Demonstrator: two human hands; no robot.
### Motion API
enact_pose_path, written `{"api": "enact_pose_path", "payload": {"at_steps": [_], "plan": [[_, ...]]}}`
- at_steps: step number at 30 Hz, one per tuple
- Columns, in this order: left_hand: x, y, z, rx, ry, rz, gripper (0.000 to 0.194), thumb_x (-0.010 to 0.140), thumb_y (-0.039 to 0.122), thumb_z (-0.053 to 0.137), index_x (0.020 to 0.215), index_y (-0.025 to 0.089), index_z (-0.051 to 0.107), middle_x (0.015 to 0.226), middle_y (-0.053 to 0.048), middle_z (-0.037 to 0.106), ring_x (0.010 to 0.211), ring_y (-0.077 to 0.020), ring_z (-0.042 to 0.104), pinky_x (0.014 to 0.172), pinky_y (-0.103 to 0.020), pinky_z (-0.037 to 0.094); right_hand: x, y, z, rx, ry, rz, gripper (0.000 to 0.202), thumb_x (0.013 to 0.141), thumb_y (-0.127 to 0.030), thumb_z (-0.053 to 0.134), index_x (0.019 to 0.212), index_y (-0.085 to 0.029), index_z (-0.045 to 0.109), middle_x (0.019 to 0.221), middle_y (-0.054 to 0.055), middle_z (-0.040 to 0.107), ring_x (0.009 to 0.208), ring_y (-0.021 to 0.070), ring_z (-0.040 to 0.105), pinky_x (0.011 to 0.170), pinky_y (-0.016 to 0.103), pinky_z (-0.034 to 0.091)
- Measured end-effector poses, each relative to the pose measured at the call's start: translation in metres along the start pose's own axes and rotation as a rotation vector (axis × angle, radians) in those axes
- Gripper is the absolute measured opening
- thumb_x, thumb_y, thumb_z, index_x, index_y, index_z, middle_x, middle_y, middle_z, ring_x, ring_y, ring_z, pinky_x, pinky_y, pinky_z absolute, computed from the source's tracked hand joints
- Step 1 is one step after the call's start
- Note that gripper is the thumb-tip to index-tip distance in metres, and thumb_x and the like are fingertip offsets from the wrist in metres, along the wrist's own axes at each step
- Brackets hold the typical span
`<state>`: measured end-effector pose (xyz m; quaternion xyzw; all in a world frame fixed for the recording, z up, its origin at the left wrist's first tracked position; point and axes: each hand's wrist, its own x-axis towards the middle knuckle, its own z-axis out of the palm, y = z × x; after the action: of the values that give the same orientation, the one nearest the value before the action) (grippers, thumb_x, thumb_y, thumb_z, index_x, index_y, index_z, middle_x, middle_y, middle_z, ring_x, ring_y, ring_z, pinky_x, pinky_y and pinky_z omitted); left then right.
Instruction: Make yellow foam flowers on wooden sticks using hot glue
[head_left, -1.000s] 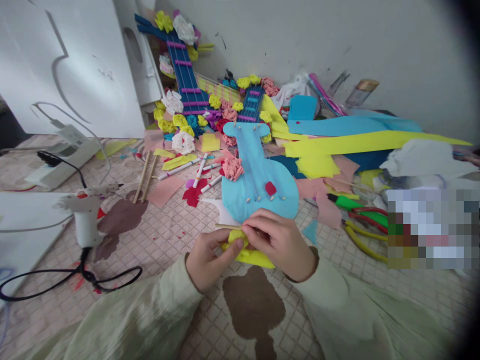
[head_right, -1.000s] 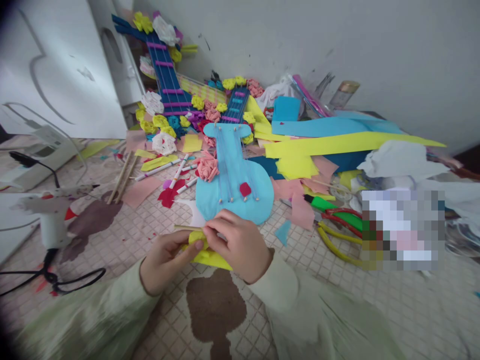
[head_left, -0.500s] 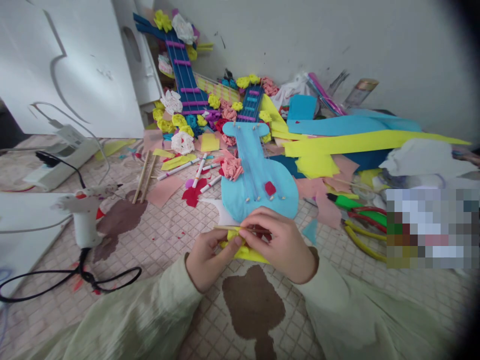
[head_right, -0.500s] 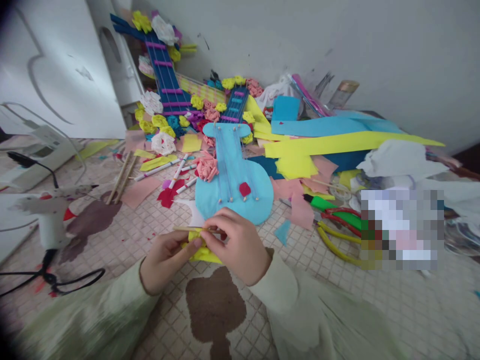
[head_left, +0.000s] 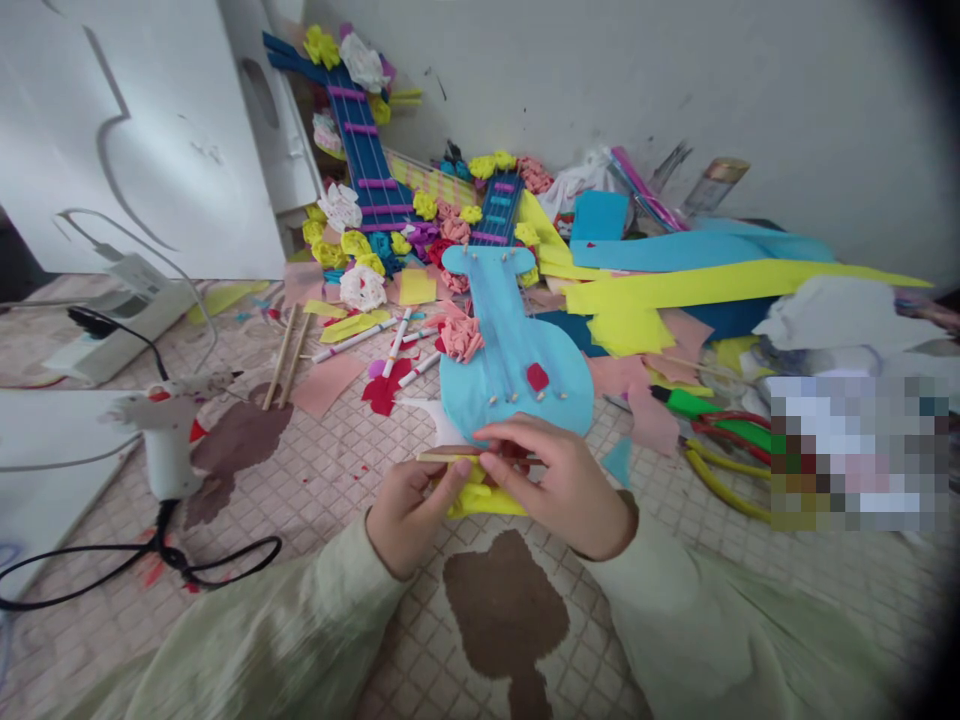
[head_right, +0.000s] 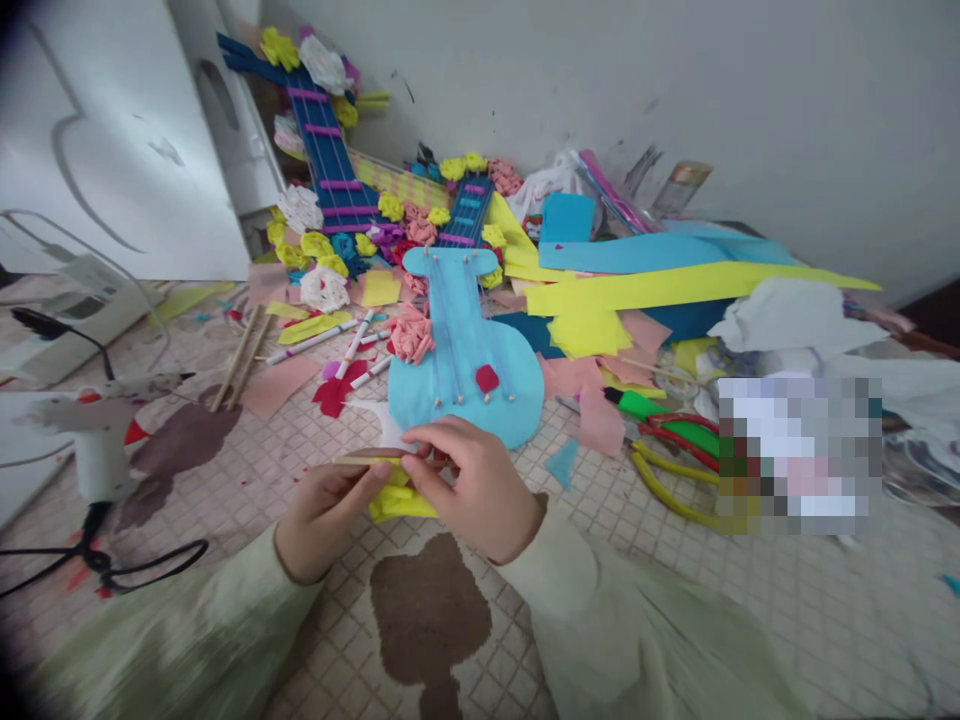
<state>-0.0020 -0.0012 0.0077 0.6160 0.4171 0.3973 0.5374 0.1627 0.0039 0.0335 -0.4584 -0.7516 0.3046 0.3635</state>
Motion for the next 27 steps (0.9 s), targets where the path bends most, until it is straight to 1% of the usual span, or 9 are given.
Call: {"api": "enact_pose_path", "payload": {"at_steps": [4,8,11,13,16,20,27], "plan": [[0.0007,0.0007,-0.0004,-0.006,-0.022,-0.034,0.028,0.083,0.030,0.045,0.095,0.016,0.066,0.097,-0.007,0.068,0.083,-0.0170,0.063,0.076,-0.026,0.051,-0.0003,0.0015,0.0004,-0.083,-0.010,0.004,0.018,0.080,-0.021,0.050,0.094,-0.017,0.061,0.079,0.003,0.065,0.069,0.0125,0.059,0.062,0.024,0.047],[0.0002,0.0005,0.0004,-0.030,0.030,-0.060,0.027,0.081,0.031,0.049,0.094,0.014,0.065,0.101,-0.008,0.066,0.087,-0.0181,0.062,0.077,-0.028,0.050,-0.0004,0.0020,0.0028,-0.145,0.049,-0.052,0.017,0.081,-0.021,0.049,0.090,-0.018,0.063,0.077,0.003,0.066,0.070,0.0132,0.059,0.064,0.025,0.047],[-0.0004,-0.0003,0.0010,-0.076,0.037,-0.081,0.028,0.077,0.031,0.055,0.097,0.014,0.063,0.098,-0.009,0.066,0.086,-0.0187,0.062,0.073,-0.027,0.051,0.0002,0.0025,0.0035,-0.141,0.078,-0.098,0.017,0.081,-0.019,0.049,0.089,-0.018,0.064,0.079,0.004,0.066,0.073,0.0140,0.059,0.066,0.026,0.048],[-0.0003,-0.0001,0.0011,-0.072,0.047,-0.085,0.025,0.074,0.029,0.058,0.092,0.013,0.064,0.092,-0.008,0.067,0.082,-0.0178,0.062,0.069,-0.026,0.051,0.0004,0.0026,0.0035,-0.131,0.083,-0.111,0.016,0.081,-0.018,0.049,0.086,-0.018,0.064,0.080,0.004,0.066,0.074,0.0140,0.059,0.065,0.025,0.048],[-0.0002,0.0016,0.0011,-0.027,0.080,-0.052,0.020,0.071,0.027,0.061,0.084,0.013,0.066,0.085,-0.007,0.068,0.076,-0.0164,0.062,0.066,-0.024,0.051,0.0001,0.0023,0.0033,-0.136,0.094,-0.122,0.016,0.081,-0.018,0.049,0.082,-0.016,0.064,0.078,0.005,0.065,0.073,0.0140,0.059,0.063,0.025,0.047],[-0.0011,0.0038,0.0012,0.012,0.051,0.001,0.018,0.074,0.025,0.059,0.084,0.013,0.067,0.084,-0.007,0.068,0.075,-0.0160,0.062,0.066,-0.024,0.051,-0.0009,0.0008,0.0036,-0.147,0.114,-0.111,0.014,0.080,-0.018,0.050,0.081,-0.016,0.063,0.077,0.005,0.064,0.073,0.0141,0.058,0.065,0.026,0.047],[-0.0030,-0.0006,-0.0011,0.194,0.066,0.090,0.017,0.075,0.023,0.058,0.087,0.016,0.067,0.083,-0.005,0.069,0.075,-0.0147,0.061,0.070,-0.024,0.049,-0.0012,-0.0025,0.0049,-0.061,0.108,0.006,0.004,0.075,-0.017,0.056,0.075,-0.018,0.060,0.070,0.001,0.061,0.063,0.0114,0.055,0.055,0.022,0.045]]}}
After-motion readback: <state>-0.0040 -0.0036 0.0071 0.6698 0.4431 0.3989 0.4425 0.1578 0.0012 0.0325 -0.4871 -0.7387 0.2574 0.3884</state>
